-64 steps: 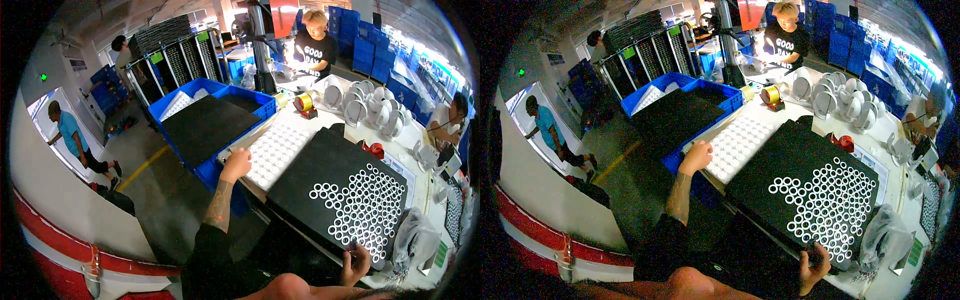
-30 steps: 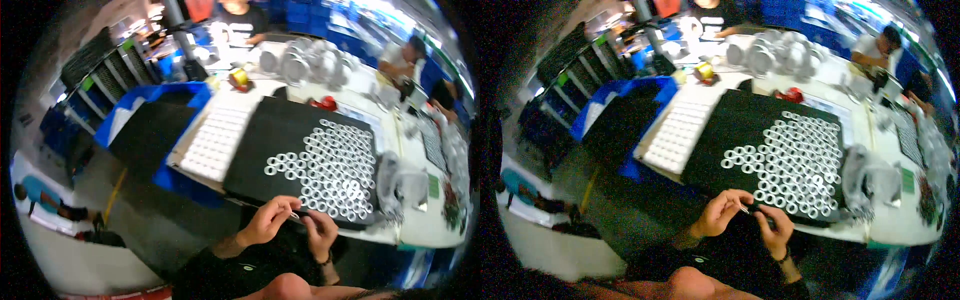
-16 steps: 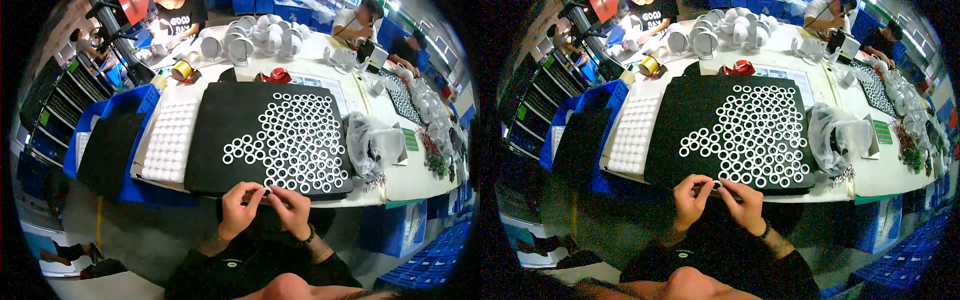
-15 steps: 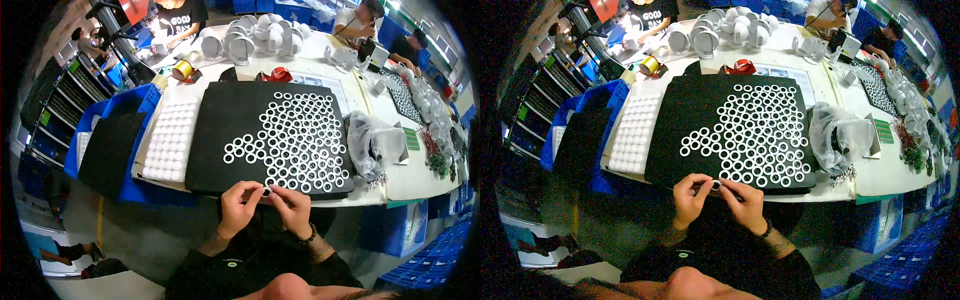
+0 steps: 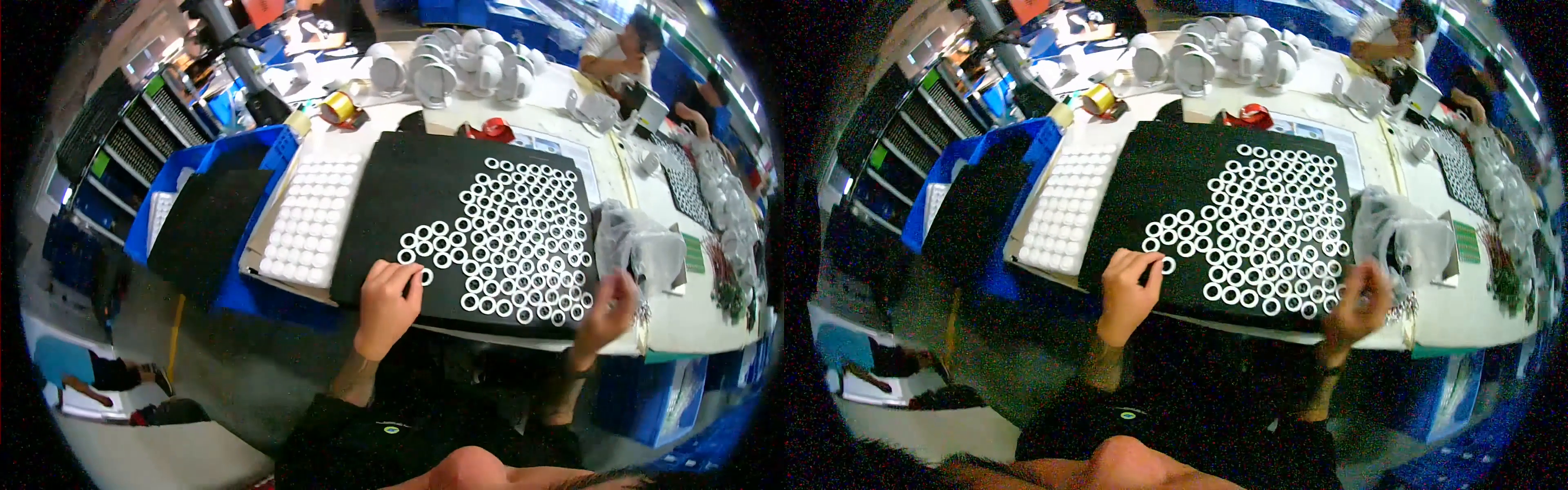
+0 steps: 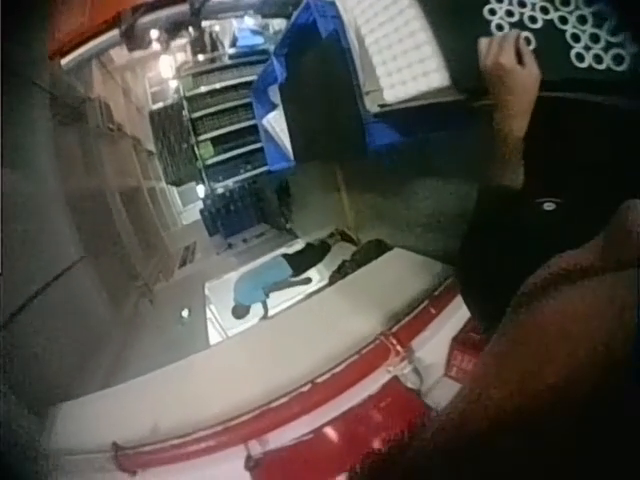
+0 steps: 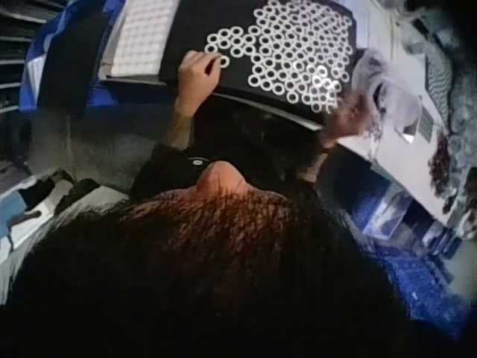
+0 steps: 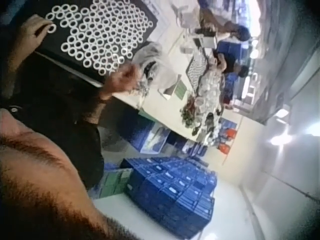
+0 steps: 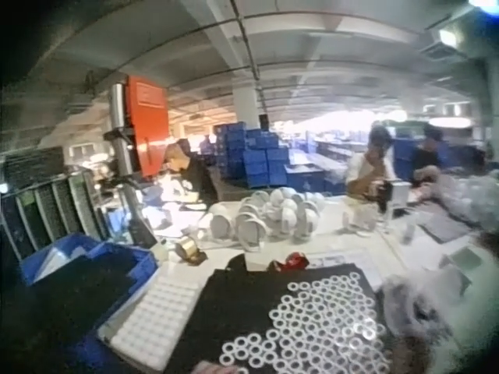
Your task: Sort small white ring-like components from a foam board into a plastic tray.
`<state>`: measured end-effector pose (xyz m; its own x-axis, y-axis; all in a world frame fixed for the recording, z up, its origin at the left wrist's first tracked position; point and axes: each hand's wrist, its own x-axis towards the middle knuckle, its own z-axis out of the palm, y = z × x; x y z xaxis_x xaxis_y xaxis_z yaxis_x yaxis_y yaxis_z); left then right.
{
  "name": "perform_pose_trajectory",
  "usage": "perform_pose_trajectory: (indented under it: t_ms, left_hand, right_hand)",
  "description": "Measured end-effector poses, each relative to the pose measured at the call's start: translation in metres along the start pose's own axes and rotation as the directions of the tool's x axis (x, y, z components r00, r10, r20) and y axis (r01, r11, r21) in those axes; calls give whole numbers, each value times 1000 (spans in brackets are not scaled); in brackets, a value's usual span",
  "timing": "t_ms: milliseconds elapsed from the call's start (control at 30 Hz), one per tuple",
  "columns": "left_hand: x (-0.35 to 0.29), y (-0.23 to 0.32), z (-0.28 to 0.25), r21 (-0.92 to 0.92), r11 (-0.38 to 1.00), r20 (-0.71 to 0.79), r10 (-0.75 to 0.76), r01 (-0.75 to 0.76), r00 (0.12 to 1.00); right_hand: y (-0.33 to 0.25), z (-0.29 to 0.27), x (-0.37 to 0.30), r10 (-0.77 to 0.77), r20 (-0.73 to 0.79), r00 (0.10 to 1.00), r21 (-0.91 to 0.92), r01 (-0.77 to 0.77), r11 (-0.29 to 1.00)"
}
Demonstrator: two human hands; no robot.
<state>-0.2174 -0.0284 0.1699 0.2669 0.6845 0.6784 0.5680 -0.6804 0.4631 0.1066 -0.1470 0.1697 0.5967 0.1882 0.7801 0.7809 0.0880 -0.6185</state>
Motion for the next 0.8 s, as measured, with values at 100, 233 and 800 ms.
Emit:
perform_pose_trajectory:
  t_ms: [100, 233, 800]
  left_hand:
    - [-6, -11, 8, 75, 995, 49, -69, 66, 996]
    - [1, -2, 13, 80, 995, -11, -53, 54, 999]
    - [95, -228, -90, 396, 875, -50, -283, 279, 958]
  right_hand:
    - [78, -9, 43, 217, -100, 971, -110, -227, 968]
    - [208, -55, 78, 199, 386, 901, -314, -74, 946]
    - [219, -49, 65, 32, 655, 755, -204, 136, 970]
